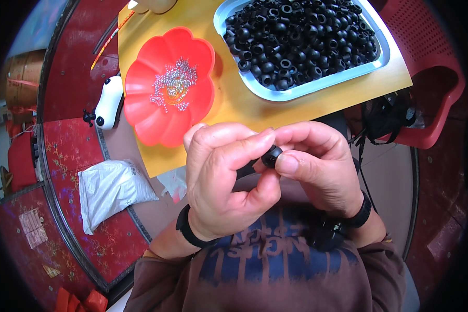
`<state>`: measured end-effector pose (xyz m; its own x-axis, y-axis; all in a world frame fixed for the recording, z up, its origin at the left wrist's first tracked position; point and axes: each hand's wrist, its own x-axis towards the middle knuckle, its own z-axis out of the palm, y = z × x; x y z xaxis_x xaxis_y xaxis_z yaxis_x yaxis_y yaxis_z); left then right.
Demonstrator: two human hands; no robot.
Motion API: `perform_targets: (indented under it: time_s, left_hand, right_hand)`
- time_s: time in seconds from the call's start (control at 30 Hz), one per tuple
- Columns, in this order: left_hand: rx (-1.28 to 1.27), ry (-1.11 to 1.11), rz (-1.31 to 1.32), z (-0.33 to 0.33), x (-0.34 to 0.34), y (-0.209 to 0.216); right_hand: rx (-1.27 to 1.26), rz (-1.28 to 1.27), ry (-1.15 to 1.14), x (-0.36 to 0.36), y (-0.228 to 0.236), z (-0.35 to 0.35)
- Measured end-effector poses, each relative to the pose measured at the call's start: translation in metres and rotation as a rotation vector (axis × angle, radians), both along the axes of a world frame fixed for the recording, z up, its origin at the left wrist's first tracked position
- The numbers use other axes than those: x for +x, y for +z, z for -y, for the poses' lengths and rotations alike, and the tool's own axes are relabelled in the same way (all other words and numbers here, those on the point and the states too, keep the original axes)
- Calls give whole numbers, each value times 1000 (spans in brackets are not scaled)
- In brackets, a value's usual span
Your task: Assembling small metal studs into black plastic caps.
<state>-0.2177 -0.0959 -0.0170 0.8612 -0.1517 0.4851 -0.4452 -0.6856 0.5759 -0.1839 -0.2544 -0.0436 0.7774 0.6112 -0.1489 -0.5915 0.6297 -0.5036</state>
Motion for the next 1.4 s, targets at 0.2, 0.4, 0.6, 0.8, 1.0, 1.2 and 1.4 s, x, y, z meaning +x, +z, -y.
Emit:
perform_targets:
  time_s: [0.2,0.4,0.6,0.8,1.0,1.2,1.4]
  left_hand:
    - [14,80,37,5,2,2]
    - [6,59,44,3,4,-3]
    - [15,42,27,1,3,-1]
    - [36,42,20,0,4,-2]
    - [136,-13,24,-1,3,-2]
    - [141,-48,35,-1,6,1]
    - [154,-77,16,-2,7,4]
  right_hand:
    - [15,-60,82,2,-5,3]
    - [40,-82,132,6,-8,4]
    - [64,-110,159,6,-9,4]
    - [56,-123,198,7,-9,2]
    - [62,-124,215,9,-10,3]
    - [79,-125,221,10,-9,5]
    - [75,-116,242,11,-10,6]
